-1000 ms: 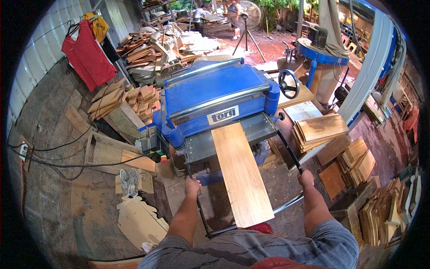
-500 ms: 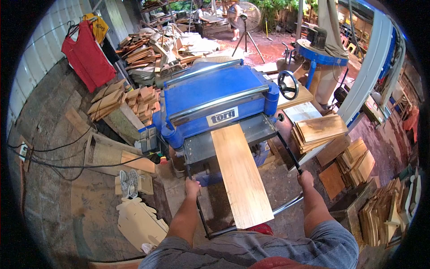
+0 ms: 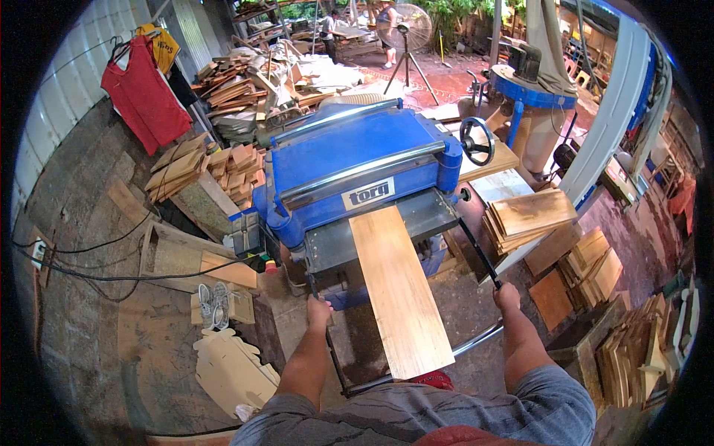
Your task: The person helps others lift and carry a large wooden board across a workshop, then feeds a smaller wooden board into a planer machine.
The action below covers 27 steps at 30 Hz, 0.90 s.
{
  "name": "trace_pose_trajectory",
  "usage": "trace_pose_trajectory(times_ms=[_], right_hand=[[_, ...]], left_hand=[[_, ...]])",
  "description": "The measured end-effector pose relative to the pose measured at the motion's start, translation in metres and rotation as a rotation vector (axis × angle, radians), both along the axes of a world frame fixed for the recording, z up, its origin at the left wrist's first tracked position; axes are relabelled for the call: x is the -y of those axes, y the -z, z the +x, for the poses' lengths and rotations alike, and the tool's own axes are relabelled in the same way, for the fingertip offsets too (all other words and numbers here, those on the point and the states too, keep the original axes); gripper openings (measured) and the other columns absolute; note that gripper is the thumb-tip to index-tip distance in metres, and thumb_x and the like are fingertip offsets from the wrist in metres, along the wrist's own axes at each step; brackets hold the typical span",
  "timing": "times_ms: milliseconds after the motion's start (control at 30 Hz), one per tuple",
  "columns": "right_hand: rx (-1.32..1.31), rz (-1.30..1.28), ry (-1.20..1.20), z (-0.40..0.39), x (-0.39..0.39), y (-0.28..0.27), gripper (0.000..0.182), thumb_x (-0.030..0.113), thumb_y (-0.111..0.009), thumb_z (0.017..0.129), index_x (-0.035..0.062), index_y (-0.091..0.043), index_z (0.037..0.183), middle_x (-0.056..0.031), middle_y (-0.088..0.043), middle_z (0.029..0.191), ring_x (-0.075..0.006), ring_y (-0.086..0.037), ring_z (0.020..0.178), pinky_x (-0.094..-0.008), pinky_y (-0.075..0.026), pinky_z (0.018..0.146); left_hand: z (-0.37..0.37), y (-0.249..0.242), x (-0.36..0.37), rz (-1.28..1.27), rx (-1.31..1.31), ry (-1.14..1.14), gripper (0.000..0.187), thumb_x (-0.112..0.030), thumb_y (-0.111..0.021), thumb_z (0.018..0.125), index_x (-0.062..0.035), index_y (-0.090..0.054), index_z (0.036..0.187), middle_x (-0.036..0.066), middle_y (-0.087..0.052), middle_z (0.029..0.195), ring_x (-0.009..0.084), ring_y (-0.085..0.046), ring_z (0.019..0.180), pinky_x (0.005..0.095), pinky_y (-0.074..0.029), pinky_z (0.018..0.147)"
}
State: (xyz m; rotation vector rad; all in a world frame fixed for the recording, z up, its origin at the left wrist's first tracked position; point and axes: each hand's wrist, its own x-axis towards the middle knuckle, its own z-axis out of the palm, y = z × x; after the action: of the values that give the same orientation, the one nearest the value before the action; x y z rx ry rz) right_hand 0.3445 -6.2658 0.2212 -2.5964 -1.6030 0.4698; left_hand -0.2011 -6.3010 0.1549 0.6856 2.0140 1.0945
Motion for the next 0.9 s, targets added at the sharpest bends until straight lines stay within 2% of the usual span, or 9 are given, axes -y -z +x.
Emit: trace_pose_trajectory(times_ms=[200, 633, 900], right_hand=[[-0.036, 0.004, -0.012, -0.003, 0.002, -0.008, 0.03, 0.031, -0.057, 0.084, 0.0133, -0.064, 0.108, -0.018, -0.064, 0.102, -0.0355, -0.061, 0.096, -0.0444, -0.048, 0.084], [-0.049, -0.013, 0.012, -0.001, 0.0, -0.003, 0.03, 0.031, -0.056, 0.084, 0.0141, -0.063, 0.108, -0.0178, -0.064, 0.103, -0.0354, -0.061, 0.097, -0.0444, -0.048, 0.085], [-0.012, -0.044, 0.026, -0.01, 0.003, -0.021, 0.03, 0.033, -0.057, 0.084, 0.0133, -0.064, 0.107, -0.0174, -0.064, 0.104, -0.0346, -0.061, 0.098, -0.044, -0.048, 0.084]], left_hand=[[-0.001, 0.003, -0.001, -0.034, -0.024, -0.001, 0.019, -0.009, -0.046, 0.092, 0.0, -0.05, 0.108, 0.011, -0.062, 0.072, 0.0212, -0.061, 0.056, 0.0328, -0.05, 0.048], [-0.005, 0.01, -0.003, -0.075, -0.049, 0.012, 0.022, -0.008, -0.046, 0.09, -0.0011, -0.05, 0.111, 0.011, -0.062, 0.072, 0.0205, -0.061, 0.056, 0.0333, -0.05, 0.049], [-0.003, 0.009, -0.001, 0.005, 0.018, -0.011, 0.021, -0.006, -0.044, 0.09, -0.0012, -0.051, 0.11, 0.009, -0.06, 0.071, 0.0199, -0.061, 0.057, 0.0326, -0.05, 0.048]])
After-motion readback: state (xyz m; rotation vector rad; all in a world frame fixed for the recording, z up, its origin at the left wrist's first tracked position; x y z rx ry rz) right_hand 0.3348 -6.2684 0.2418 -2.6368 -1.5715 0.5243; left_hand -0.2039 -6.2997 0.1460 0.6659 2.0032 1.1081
